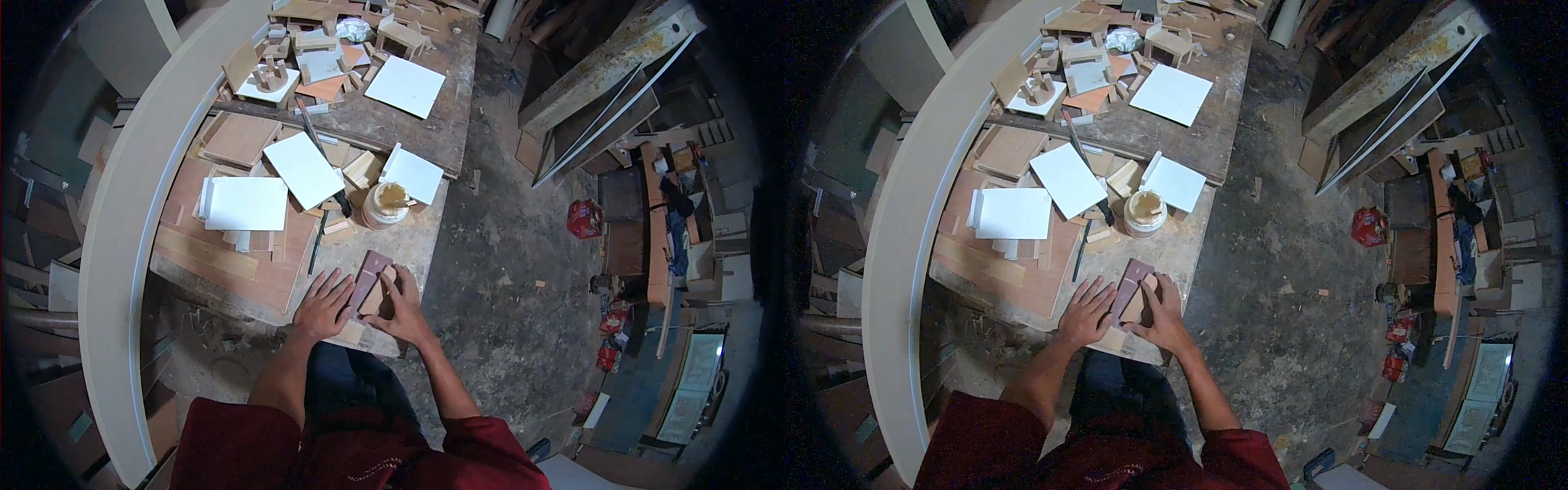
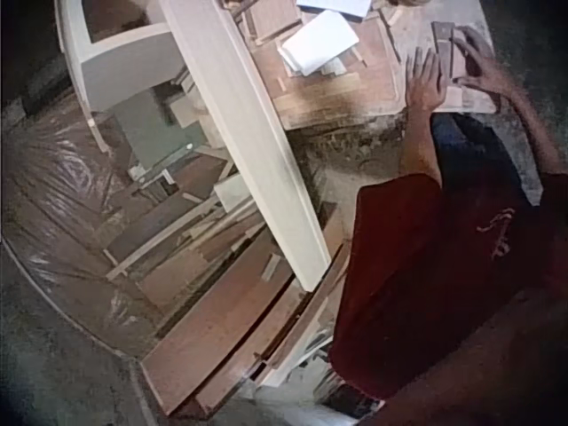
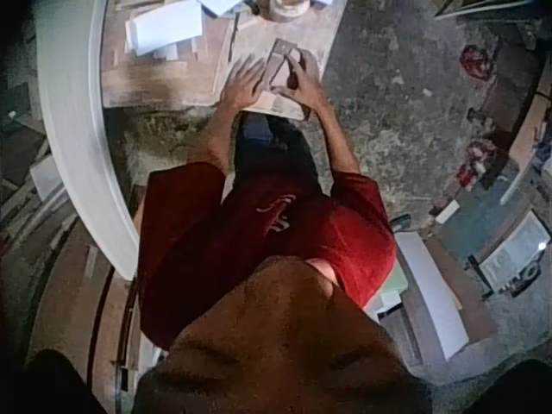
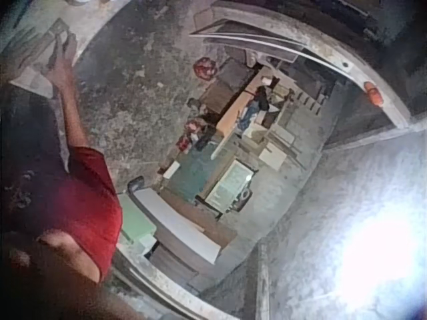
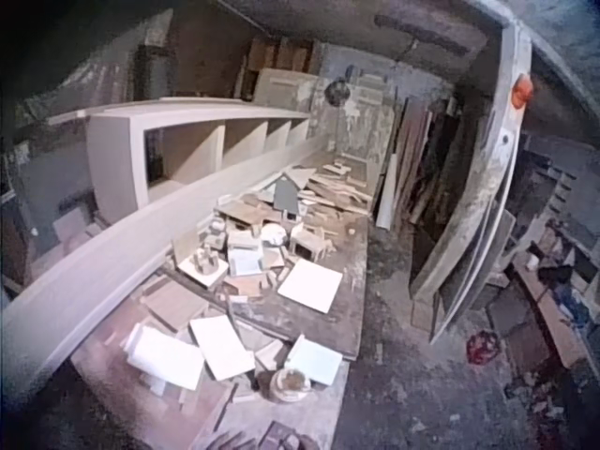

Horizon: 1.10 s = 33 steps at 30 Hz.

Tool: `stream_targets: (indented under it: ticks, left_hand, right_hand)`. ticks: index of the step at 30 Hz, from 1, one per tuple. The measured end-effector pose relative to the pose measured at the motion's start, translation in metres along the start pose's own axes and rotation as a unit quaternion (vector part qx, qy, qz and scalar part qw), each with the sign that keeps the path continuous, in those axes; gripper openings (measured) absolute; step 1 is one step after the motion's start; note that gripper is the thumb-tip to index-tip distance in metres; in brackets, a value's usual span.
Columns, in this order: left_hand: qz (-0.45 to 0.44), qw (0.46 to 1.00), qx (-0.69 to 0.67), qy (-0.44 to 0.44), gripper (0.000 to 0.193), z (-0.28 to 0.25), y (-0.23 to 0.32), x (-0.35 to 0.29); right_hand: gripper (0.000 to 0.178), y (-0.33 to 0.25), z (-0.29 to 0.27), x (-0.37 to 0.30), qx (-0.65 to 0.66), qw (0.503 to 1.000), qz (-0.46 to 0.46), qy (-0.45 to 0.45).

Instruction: The person applies glue to a small wooden block using a stick and presses it onto a larger wooden piece. They then pick up a white rectangular board and a sanding block, using the sanding block to smooth the surface of the white board.

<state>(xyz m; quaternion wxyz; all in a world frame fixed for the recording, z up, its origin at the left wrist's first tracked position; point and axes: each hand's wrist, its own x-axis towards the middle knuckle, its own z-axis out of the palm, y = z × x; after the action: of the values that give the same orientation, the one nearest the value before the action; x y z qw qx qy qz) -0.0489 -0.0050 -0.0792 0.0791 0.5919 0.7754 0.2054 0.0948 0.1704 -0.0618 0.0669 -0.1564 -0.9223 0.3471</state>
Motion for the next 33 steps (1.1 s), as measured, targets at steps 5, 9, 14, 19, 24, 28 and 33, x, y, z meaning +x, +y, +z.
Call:
stream_targets:
  ticks: [5, 9, 14, 19, 24, 28, 33]
  left_hand:
    - [0.006, 1.0, -0.001, -0.003, 0.051, 0.005, -0.003, 0.0]
    - [-0.026, 1.0, -0.008, -0.009, 0.053, 0.012, -0.002, -0.012]
    - [-0.002, 1.0, 0.01, -0.002, 0.048, 0.004, -0.003, -0.001]
    - [-0.009, 1.0, 0.001, 0.004, 0.048, 0.006, -0.003, -0.003]
    - [-0.016, 1.0, -0.006, 0.0, 0.05, 0.008, -0.003, -0.005]
    - [-0.004, 1.0, -0.011, -0.012, 0.052, 0.006, -0.002, -0.001]
    - [-0.013, 1.0, -0.016, -0.004, 0.052, 0.005, -0.001, -0.002]
  right_hand:
    - [0.079, -0.018, -0.012, 0.003, 0.022, 0.997, -0.014, 0.077]
    - [0.043, -0.1, -0.122, -0.002, 0.476, 0.852, -0.154, 0.155]
    - [0.04, -0.196, -0.229, -0.036, 0.605, 0.611, -0.508, -0.037]
    - [0.042, -0.214, -0.251, -0.041, 0.462, 0.654, -0.598, -0.024]
    - [0.044, -0.217, -0.265, -0.048, 0.411, 0.631, -0.658, -0.019]
    - [0.038, -0.189, -0.242, -0.051, 0.491, 0.678, -0.542, 0.072]
    - [0.062, -0.05, -0.078, -0.002, 0.179, 0.98, -0.019, 0.088]
